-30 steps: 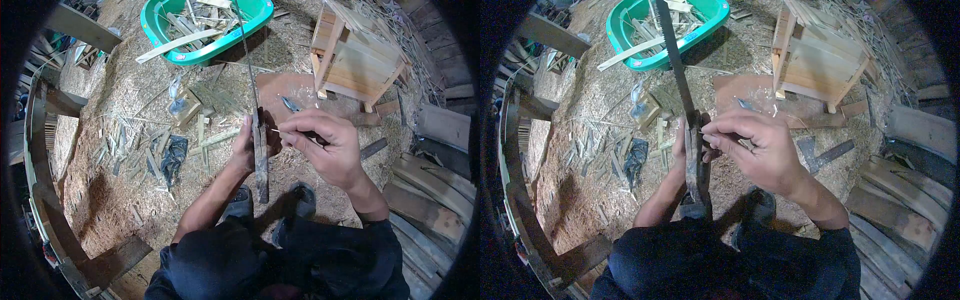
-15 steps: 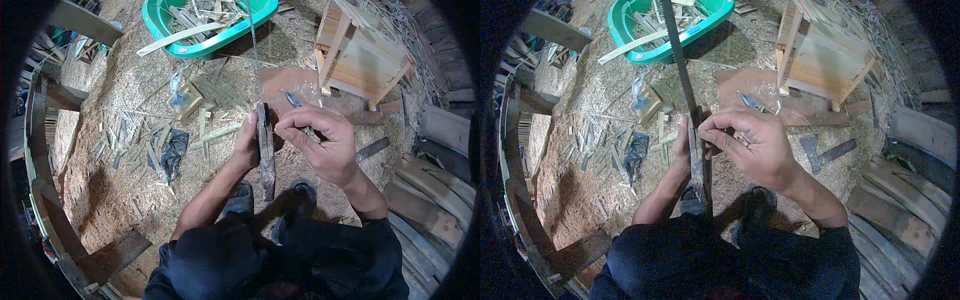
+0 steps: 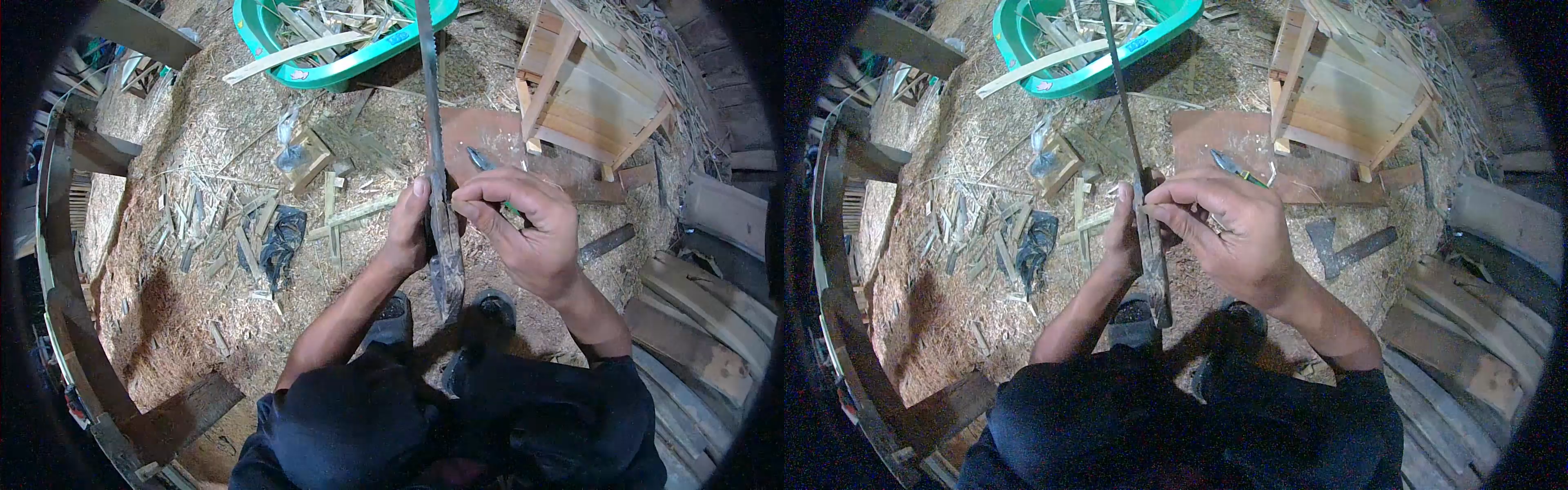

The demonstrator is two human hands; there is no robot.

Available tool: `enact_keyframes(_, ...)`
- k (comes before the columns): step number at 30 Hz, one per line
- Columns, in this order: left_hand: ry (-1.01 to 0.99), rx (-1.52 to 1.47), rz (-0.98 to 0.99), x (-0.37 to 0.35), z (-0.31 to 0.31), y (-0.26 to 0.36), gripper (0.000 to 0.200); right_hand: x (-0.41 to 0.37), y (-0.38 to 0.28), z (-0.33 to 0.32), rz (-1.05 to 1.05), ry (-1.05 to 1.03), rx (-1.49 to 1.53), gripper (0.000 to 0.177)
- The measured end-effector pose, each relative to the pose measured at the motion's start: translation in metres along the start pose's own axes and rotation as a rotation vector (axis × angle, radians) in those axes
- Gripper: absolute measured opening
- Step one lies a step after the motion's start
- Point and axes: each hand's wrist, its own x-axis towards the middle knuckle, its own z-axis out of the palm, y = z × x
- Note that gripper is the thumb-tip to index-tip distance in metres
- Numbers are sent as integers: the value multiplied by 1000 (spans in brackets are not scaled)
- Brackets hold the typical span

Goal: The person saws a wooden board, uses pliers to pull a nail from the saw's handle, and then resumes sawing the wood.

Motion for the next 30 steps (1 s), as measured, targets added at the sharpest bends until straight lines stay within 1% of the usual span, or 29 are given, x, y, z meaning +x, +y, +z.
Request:
enact_keyframes(2,21,-17,30,0,6,2,77,0,0,1,4,4,-8,8)
enact_keyframes(5,-2,-52,70,4,-1,-4,73,0,1,2,19,11,-13,8)
enact_keyframes(10,-12,-76,88,6,-1,-5,69,1,3,3,-13,19,-68,9)
enact_keyframes(15,49,36,116,7,8,2,65,2,5,4,-33,16,-94,10)
enact_keyframes(18,139,115,137,7,15,7,63,4,7,4,-47,19,-135,10)
enact_keyframes(21,137,194,150,6,15,10,62,3,12,7,-58,40,-156,10)
enact_keyframes(27,163,139,161,9,8,-2,61,1,19,12,-95,50,-180,10)
enact_keyframes(30,167,97,111,7,4,-6,61,2,19,12,-108,41,-195,10)
